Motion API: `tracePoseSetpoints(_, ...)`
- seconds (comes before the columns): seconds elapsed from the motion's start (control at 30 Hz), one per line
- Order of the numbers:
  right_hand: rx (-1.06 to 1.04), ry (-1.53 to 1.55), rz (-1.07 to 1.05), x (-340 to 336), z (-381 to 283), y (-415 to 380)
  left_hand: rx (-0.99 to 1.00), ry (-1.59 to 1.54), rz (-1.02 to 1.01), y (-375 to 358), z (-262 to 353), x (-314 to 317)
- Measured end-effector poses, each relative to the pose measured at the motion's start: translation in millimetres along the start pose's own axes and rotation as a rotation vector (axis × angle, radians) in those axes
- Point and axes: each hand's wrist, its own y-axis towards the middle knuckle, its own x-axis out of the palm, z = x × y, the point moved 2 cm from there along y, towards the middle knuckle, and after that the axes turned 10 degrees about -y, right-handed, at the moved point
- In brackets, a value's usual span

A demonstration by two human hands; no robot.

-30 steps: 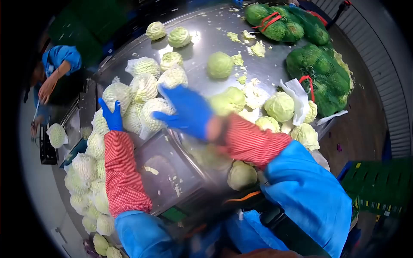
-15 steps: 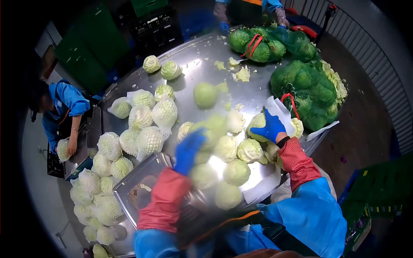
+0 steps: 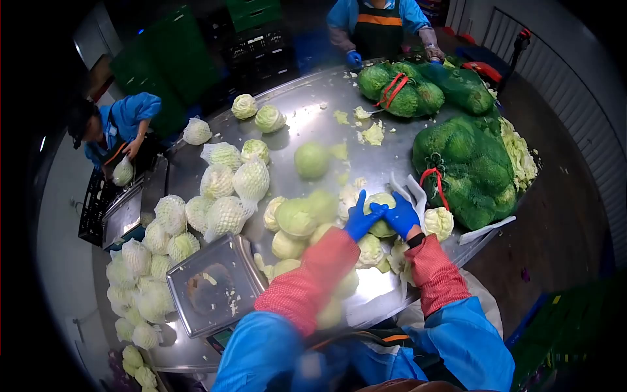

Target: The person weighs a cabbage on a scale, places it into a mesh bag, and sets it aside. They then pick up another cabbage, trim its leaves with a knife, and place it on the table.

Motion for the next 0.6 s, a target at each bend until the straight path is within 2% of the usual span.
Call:
tracePoseSetpoints(0.03,-0.028,0.062,0.090,-7.0,-2.4,-2.3,-0.034,0.070,0.073,-18.7,30.7,5.5)
tracePoseSetpoints(0.07,-0.065,0.127,0.169,-9.3,-5.1,-1.7,0.067,0.098,0.108,-12.0,15.2,-1.2)
tracePoseSetpoints(0.1,-0.085,0.161,0.156,-26.1,-24.1,-4.4,0.167,0.130,0.146,-6.3,-0.1,-7.6)
tracePoseSetpoints(0.13,-0.104,0.194,0.142,-43.1,-43.1,-7.2,0.190,0.031,0.158,-23.4,25.2,-7.2)
tracePoseSetpoints(0.17,-0.067,0.225,0.036,-70.4,-71.1,-15.1,0.211,-0.065,0.173,-46.7,54.6,-6.8)
tracePoseSetpoints(0.2,-0.115,0.265,0.014,-91.0,-93.4,-24.1,0.204,-0.287,0.140,-71.5,87.5,-2.0)
tracePoseSetpoints(0.3,-0.344,0.479,0.002,-132.3,-138.9,-41.9,0.084,-0.911,-0.076,-106.4,111.5,-17.7)
tracePoseSetpoints(0.33,-0.423,0.573,0.004,-134.7,-146.0,-47.4,-0.025,-1.062,-0.089,-119.9,116.8,-29.6)
tracePoseSetpoints(0.37,-0.488,0.590,0.021,-132.6,-147.2,-49.0,0.029,-1.152,-0.144,-141.4,125.6,-35.9)
tracePoseSetpoints(0.4,-0.539,0.601,0.045,-131.3,-145.4,-48.9,0.062,-1.288,-0.185,-144.1,106.7,-57.4)
tracePoseSetpoints(0.43,-0.572,0.605,0.079,-131.1,-140.0,-50.7,0.229,-0.409,-0.079,-173.6,144.5,-63.7)
tracePoseSetpoints(0.5,-0.507,0.544,0.149,-120.5,-119.9,-46.1,0.171,-0.786,0.019,-209.7,144.8,-102.4)
tracePoseSetpoints(0.53,-0.366,0.464,0.129,-118.2,-102.5,-43.4,0.159,-0.972,0.075,-227.8,144.6,-121.5)
tracePoseSetpoints(0.57,-0.237,0.391,0.108,-115.9,-86.5,-38.8,0.185,-0.934,0.154,-243.9,131.6,-151.0)
tracePoseSetpoints(0.6,-0.203,0.260,0.171,-107.7,-63.8,-30.6,0.172,-0.970,0.165,-264.4,125.8,-174.8)
